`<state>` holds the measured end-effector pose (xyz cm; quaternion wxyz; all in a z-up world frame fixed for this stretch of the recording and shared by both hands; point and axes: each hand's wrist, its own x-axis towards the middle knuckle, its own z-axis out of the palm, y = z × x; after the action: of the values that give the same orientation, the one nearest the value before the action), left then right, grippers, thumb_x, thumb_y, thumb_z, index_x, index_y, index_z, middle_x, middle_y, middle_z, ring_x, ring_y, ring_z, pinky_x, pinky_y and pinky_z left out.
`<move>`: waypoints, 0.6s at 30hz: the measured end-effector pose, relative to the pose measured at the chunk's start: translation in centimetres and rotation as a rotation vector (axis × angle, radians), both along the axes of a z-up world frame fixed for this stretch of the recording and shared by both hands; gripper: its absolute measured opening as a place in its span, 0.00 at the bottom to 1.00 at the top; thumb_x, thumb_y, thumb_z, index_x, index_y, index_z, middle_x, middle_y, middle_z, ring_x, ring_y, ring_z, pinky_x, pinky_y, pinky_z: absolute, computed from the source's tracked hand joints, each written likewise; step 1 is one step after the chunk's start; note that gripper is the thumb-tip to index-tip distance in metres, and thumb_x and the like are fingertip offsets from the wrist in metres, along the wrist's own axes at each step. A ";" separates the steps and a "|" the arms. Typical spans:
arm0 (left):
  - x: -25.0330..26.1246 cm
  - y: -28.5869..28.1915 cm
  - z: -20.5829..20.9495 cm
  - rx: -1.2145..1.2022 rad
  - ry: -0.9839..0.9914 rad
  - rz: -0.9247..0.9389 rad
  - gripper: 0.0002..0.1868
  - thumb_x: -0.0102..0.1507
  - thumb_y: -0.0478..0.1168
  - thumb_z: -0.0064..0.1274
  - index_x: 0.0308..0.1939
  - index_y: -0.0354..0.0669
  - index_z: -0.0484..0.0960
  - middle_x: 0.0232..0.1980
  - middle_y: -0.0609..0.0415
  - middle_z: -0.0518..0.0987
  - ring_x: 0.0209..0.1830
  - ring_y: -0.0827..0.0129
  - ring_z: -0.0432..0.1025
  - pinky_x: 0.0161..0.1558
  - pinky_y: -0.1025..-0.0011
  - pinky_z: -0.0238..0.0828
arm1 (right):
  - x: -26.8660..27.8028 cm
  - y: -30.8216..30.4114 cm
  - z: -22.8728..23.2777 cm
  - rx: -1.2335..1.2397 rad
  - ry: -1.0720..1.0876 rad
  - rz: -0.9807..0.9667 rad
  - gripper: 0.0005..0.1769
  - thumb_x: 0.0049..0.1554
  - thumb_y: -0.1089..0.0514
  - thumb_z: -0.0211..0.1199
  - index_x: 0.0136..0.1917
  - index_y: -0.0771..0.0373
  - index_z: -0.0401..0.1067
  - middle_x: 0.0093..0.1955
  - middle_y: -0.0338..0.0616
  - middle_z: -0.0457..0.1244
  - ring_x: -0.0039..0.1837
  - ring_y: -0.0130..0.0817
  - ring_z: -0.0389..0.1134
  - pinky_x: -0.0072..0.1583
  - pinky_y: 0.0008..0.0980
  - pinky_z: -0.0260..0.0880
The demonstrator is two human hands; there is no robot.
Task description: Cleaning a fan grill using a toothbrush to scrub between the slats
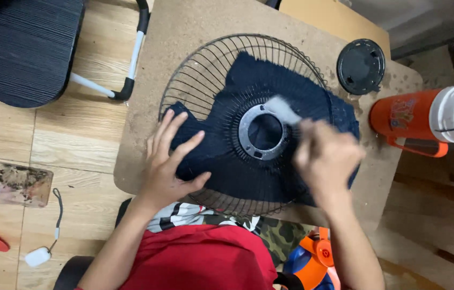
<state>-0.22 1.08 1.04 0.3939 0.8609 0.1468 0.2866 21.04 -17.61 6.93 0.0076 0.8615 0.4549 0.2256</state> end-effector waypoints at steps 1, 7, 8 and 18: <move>-0.1 0.1 0.0 0.004 0.009 -0.013 0.36 0.49 0.50 0.63 0.60 0.50 0.72 0.69 0.39 0.59 0.71 0.41 0.49 0.65 0.50 0.44 | -1.5 1.2 0.0 0.016 0.130 0.100 0.18 0.56 0.52 0.60 0.26 0.51 0.62 0.19 0.37 0.55 0.25 0.41 0.62 0.33 0.33 0.63; -0.5 0.2 0.0 0.002 0.024 -0.027 0.35 0.51 0.53 0.61 0.61 0.51 0.71 0.70 0.40 0.58 0.72 0.42 0.48 0.65 0.49 0.42 | -3.3 3.0 1.8 -0.135 0.028 0.179 0.15 0.53 0.52 0.61 0.27 0.50 0.63 0.19 0.35 0.55 0.23 0.39 0.60 0.33 0.34 0.61; -0.4 0.6 0.1 0.019 0.030 -0.040 0.36 0.50 0.52 0.61 0.61 0.51 0.71 0.69 0.40 0.58 0.71 0.41 0.48 0.64 0.47 0.43 | -4.9 3.8 2.0 -0.138 0.134 0.241 0.16 0.50 0.52 0.59 0.24 0.49 0.61 0.16 0.35 0.54 0.21 0.39 0.59 0.31 0.36 0.59; -0.9 1.3 -0.3 0.004 0.042 -0.064 0.54 0.44 0.67 0.62 0.64 0.40 0.63 0.70 0.42 0.57 0.71 0.43 0.49 0.66 0.49 0.45 | -5.4 4.8 2.5 -0.155 0.247 0.393 0.16 0.51 0.52 0.59 0.24 0.50 0.60 0.17 0.34 0.54 0.22 0.36 0.59 0.32 0.32 0.56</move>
<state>-1.16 2.43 0.78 0.3978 0.8719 0.1268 0.2559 15.63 -12.81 9.47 -0.0260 0.7744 0.6271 0.0802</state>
